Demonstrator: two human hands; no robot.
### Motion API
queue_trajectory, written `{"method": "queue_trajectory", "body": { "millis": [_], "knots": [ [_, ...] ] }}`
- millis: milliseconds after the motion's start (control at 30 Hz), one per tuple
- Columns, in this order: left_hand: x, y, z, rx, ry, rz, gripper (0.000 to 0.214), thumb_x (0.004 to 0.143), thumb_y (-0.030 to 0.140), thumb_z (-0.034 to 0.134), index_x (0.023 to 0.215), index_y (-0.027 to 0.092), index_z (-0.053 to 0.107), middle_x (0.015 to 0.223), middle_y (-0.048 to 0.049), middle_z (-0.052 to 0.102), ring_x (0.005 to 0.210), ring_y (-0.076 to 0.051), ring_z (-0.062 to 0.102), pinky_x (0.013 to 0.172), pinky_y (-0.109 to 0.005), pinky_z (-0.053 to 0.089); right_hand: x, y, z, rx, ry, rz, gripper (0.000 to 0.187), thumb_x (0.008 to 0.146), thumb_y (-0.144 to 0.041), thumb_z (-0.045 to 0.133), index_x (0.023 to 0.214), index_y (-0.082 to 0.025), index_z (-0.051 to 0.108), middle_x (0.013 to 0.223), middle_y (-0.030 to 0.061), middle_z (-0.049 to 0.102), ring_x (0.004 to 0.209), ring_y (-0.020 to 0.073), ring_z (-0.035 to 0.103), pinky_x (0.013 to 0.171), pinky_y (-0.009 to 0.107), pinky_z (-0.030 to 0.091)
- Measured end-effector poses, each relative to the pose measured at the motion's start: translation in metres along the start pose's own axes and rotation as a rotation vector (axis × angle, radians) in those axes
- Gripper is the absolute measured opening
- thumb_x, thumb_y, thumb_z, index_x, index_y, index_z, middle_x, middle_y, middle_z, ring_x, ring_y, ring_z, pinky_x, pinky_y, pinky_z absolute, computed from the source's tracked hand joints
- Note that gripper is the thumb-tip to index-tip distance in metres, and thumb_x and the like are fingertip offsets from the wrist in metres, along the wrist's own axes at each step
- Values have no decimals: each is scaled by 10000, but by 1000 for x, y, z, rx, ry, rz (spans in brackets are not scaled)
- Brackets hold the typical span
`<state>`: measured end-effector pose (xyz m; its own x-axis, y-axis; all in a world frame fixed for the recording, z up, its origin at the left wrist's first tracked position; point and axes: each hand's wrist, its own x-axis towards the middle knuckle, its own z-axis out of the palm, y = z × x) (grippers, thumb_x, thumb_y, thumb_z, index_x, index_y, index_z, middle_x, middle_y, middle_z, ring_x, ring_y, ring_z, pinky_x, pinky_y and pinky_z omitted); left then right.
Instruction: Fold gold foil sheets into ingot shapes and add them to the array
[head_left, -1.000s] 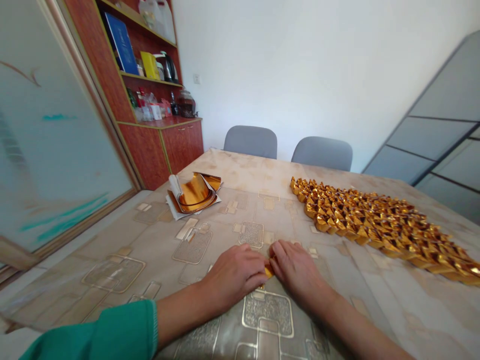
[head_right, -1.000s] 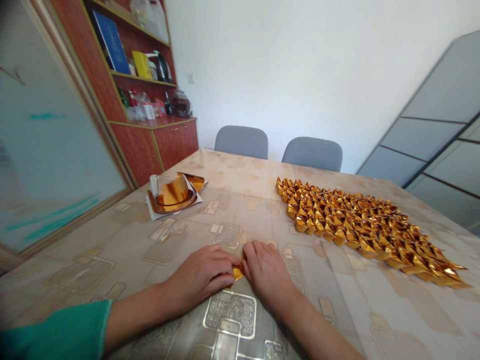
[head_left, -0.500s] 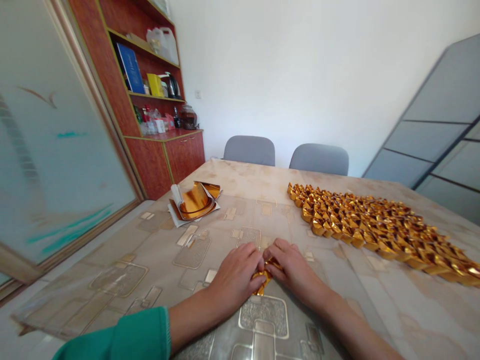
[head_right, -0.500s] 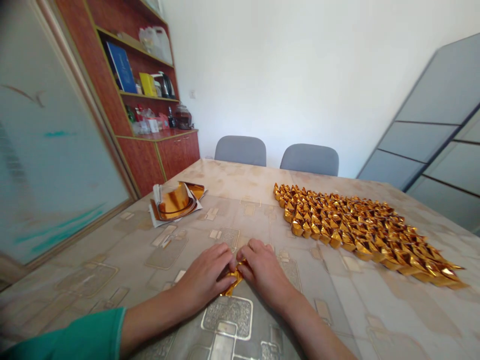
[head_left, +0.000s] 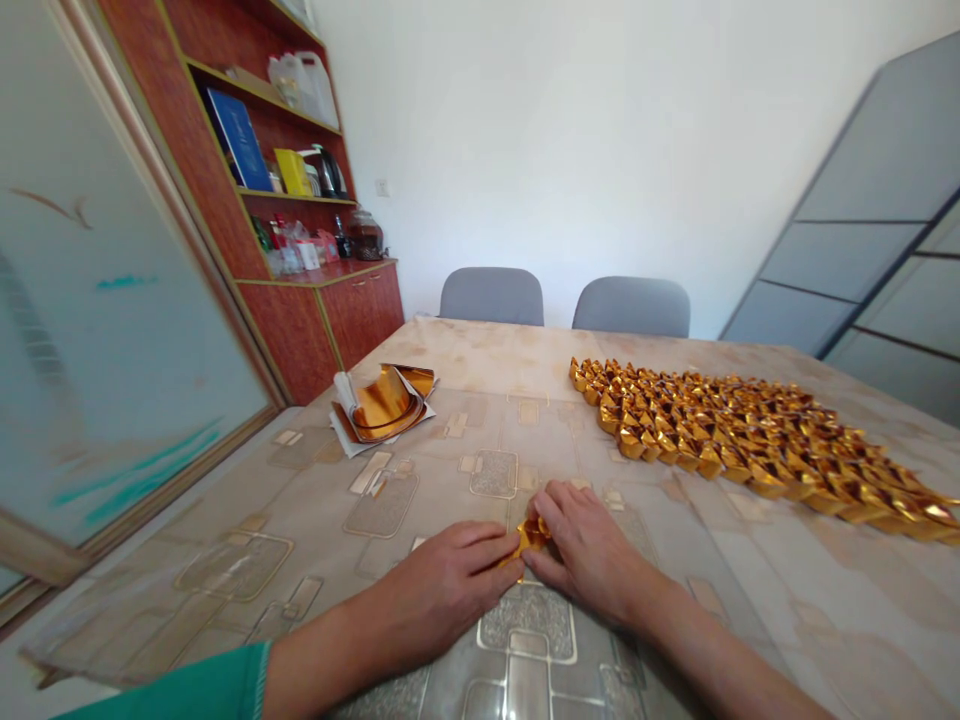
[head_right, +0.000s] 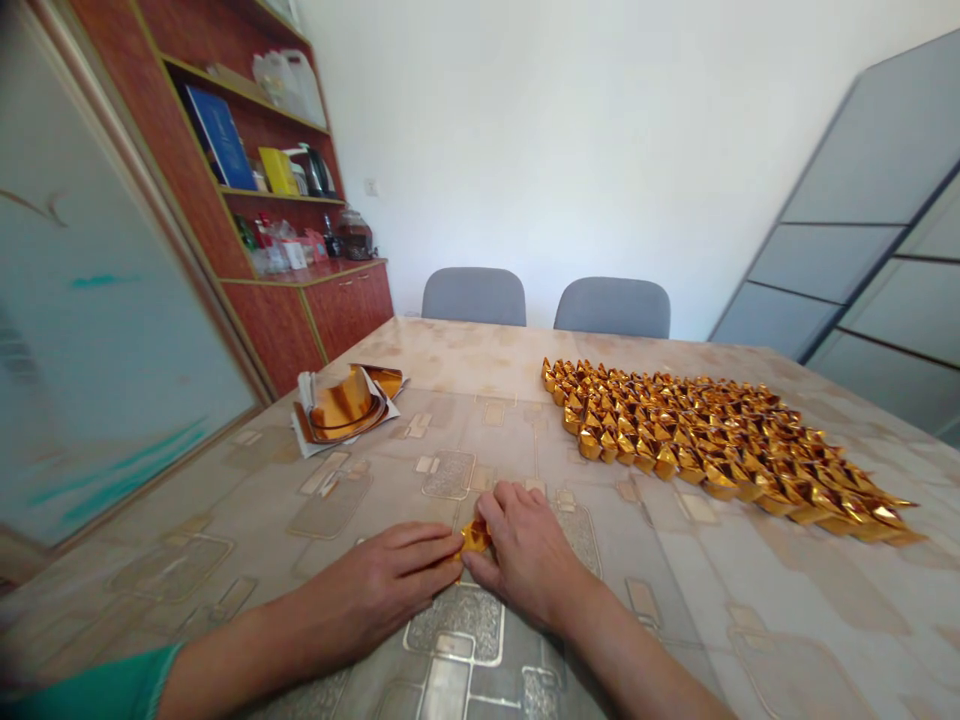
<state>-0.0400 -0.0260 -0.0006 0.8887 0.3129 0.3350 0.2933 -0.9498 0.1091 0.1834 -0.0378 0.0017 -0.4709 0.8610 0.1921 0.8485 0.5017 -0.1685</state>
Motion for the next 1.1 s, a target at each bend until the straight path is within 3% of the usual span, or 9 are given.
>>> {"method": "queue_trajectory", "body": {
  "millis": [200, 367, 433, 533, 600, 667, 733, 867, 1100],
  "knots": [
    [-6, 2, -15, -91, -97, -2, 398, 968, 399, 494, 1264, 146, 574, 1346, -148, 589, 1269, -255, 525, 1101, -408, 402, -1, -3, 4, 20, 3, 30, 277, 831, -407, 670, 962, -191, 557, 976, 69, 599, 912, 254, 541, 832, 389, 406],
    [-12, 4, -19, -163, -83, -65, 404, 937, 458, 544, 1251, 209, 596, 1346, -118, 591, 1234, -268, 543, 1068, -435, 406, -1, -2, 2, 78, -10, 56, 380, 787, -485, 720, 960, -182, 569, 987, 82, 598, 928, 275, 533, 839, 414, 409],
    [-9, 4, -18, -211, -75, -88, 323, 936, 433, 555, 1163, 221, 646, 1273, -96, 633, 1159, -251, 582, 1033, -407, 422, 0, 3, -1, 186, -23, 44, 266, 877, -444, 640, 942, -194, 576, 967, 66, 595, 923, 255, 534, 834, 392, 412],
    [3, 0, -12, -285, -48, -178, 198, 962, 316, 523, 951, 222, 697, 1109, -52, 680, 1030, -202, 611, 950, -337, 445, 1, 15, -3, 372, -33, -1, 101, 969, -230, 500, 910, -210, 580, 934, 28, 595, 900, 199, 541, 828, 334, 411],
    [16, -5, -8, -297, -15, -317, 182, 948, 261, 538, 851, 209, 683, 990, -33, 675, 976, -192, 600, 897, -321, 447, 3, 23, -1, 438, -37, -7, 106, 906, -109, 538, 913, -208, 576, 928, 13, 597, 882, 179, 541, 815, 309, 410],
    [28, -10, -3, -260, 0, -519, 96, 844, 291, 671, 864, 197, 663, 947, -35, 634, 935, -216, 577, 814, -325, 452, 4, 28, 1, 455, -42, -1, 190, 835, -56, 588, 953, -205, 578, 931, 9, 598, 877, 178, 539, 803, 303, 407],
    [38, -14, -1, -239, -28, -602, 222, 749, 313, 747, 901, 189, 645, 960, -40, 601, 938, -234, 558, 798, -338, 443, 6, 30, 3, 435, -42, 2, 225, 809, -55, 607, 975, -207, 590, 919, 10, 586, 875, 185, 535, 787, 305, 403],
    [45, -17, 2, -258, -71, -645, 279, 704, 308, 754, 909, 178, 617, 966, -42, 570, 951, -242, 537, 801, -341, 417, 8, 31, 0, 420, -4, -1, 185, 776, -64, 639, 893, -200, 594, 909, 11, 555, 873, 187, 527, 755, 299, 387],
    [41, -14, 7, -361, -36, -674, 161, 757, 310, 693, 832, 187, 623, 884, -21, 564, 867, -209, 540, 718, -288, 365, 11, 29, 1, 447, 71, -27, 202, 776, -61, 703, 768, -199, 556, 806, -29, 604, 849, 176, 528, 787, 310, 341]
  ]
}}
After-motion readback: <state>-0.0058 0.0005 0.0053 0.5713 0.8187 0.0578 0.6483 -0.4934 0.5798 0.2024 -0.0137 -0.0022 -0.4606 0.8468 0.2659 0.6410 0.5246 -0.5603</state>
